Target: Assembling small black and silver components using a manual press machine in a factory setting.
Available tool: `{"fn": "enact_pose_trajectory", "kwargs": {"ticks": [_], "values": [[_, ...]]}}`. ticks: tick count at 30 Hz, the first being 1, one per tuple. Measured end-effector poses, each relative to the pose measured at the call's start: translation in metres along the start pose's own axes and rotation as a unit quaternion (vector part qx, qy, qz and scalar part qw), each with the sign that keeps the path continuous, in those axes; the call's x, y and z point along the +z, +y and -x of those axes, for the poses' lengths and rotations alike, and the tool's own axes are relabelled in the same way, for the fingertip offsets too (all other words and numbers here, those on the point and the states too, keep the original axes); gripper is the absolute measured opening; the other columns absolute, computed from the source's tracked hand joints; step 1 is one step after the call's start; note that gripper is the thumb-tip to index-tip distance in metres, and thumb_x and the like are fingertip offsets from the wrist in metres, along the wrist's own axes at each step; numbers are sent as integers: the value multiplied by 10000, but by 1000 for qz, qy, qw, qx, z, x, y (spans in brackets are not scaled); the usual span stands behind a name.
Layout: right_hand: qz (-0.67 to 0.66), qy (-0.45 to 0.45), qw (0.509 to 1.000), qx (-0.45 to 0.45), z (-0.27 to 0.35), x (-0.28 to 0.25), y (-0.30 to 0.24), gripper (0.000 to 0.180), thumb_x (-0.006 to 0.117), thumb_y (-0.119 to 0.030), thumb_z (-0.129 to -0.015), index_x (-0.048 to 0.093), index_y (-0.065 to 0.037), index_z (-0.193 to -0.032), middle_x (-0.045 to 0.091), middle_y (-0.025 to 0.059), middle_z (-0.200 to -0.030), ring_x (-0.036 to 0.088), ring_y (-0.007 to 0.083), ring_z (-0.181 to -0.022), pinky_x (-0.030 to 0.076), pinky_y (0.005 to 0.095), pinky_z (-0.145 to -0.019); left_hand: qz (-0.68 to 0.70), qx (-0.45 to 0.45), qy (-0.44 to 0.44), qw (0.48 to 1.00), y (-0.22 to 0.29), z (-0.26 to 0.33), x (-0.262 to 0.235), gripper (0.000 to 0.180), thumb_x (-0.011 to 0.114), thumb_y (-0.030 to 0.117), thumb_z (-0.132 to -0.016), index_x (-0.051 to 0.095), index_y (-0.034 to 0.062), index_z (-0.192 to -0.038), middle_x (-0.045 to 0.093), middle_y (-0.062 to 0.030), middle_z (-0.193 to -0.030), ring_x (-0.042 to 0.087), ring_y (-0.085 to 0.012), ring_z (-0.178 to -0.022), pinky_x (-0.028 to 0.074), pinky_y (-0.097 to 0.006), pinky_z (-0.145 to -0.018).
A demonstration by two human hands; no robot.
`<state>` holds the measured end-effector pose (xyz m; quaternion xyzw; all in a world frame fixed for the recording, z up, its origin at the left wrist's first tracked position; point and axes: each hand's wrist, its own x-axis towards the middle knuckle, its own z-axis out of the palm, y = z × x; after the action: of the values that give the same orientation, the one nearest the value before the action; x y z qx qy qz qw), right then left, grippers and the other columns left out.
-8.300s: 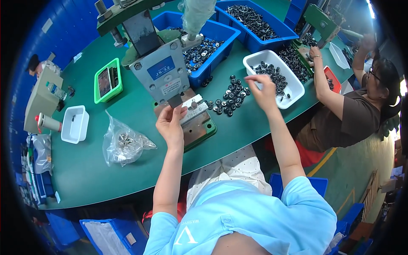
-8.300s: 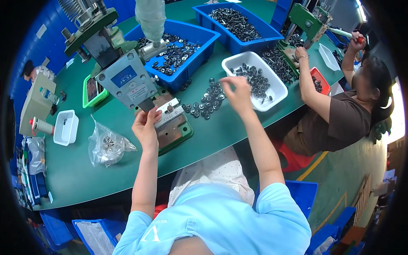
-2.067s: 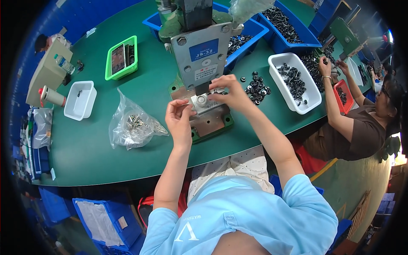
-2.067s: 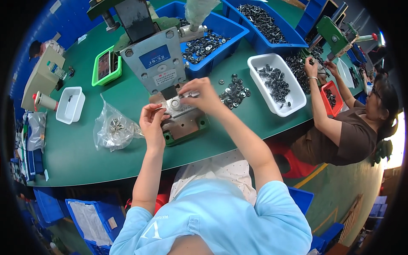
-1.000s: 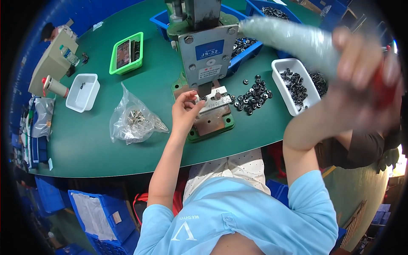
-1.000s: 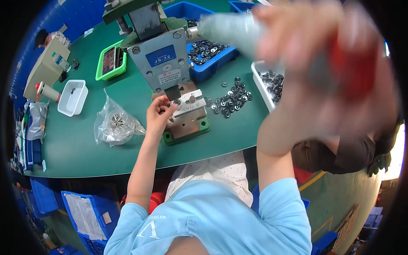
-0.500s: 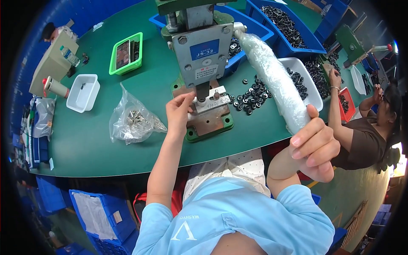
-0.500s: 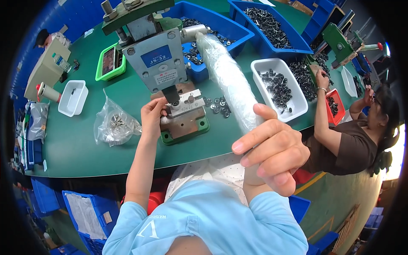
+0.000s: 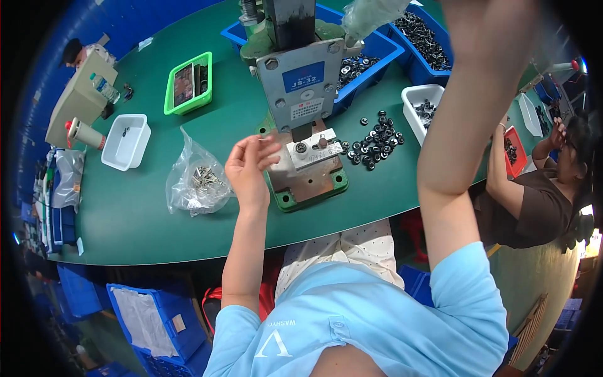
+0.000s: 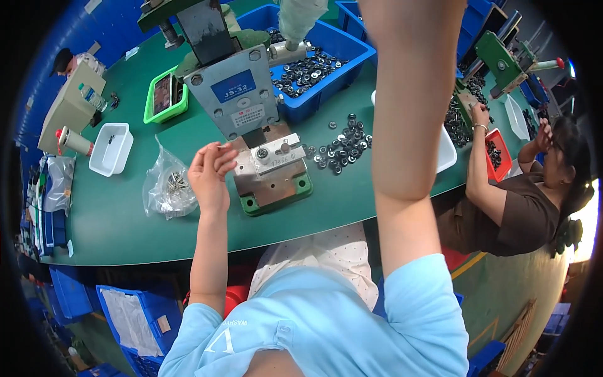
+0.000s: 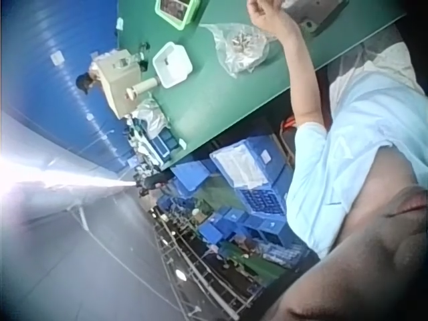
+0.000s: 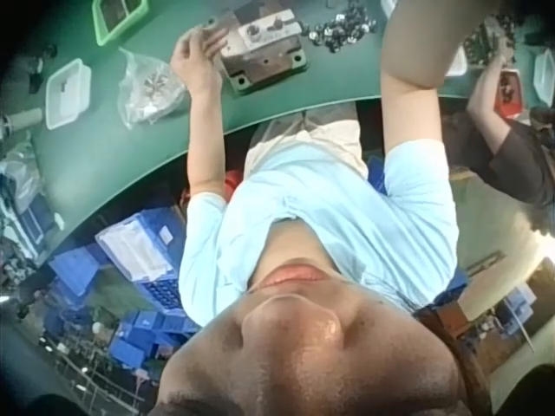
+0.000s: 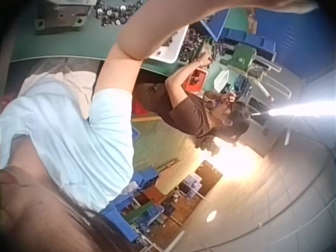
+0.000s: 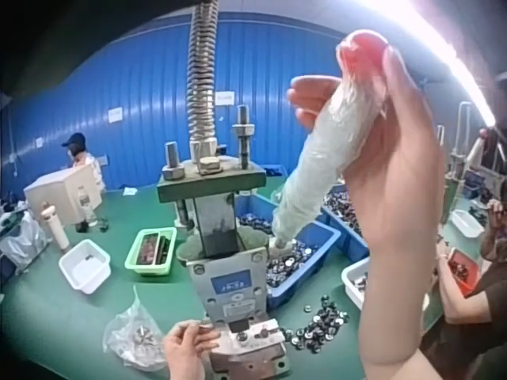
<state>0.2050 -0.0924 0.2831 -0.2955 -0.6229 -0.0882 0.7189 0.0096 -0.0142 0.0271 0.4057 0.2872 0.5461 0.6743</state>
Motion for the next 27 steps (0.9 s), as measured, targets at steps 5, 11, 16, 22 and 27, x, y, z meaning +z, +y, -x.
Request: {"fn": "enact_pose_trajectory", "kwargs": {"ticks": [5,11,16,22,27], "values": [[71,60,954,284,155,-38,67,211,594,-101,-806,608,-33,-1005,612,60,-970,566,124,-884,425,274,-841,-72,-44,-62,994,5,19,-12,163,582,88,-875,572,-47,-966,637,-121,-834,664,-209,-761,557,-270,-610],[223,-178,894,346,274,16,86,245,740,-156,-678,690,-86,-907,638,41,-920,483,203,-1070,369,366,-940,-110,-66,-121,984,-11,25,4,159,622,46,-837,632,-64,-951,655,-118,-862,651,-158,-762,543,-247,-689],[219,3,909,354,244,-34,87,109,619,-89,-785,708,-49,-834,671,70,-868,601,183,-873,479,305,-775,-139,-62,-100,983,-27,14,14,144,637,44,-824,646,-70,-912,667,-113,-802,650,-141,-753,523,-236,-699],[639,-37,742,200,210,-170,89,256,664,-136,-757,656,-65,-1003,647,116,-961,571,263,-960,406,353,-872,-95,-44,-75,992,-38,12,27,139,646,54,-826,593,-60,-884,636,-111,-806,650,-174,-756,536,-269,-724],[418,-207,814,346,233,-125,107,219,640,-89,-739,658,-64,-956,659,83,-914,592,238,-894,450,334,-809,-37,38,-44,998,-43,11,29,245,640,0,-814,451,0,-970,546,-94,-904,629,-209,-855,545,-315,-777]]}}
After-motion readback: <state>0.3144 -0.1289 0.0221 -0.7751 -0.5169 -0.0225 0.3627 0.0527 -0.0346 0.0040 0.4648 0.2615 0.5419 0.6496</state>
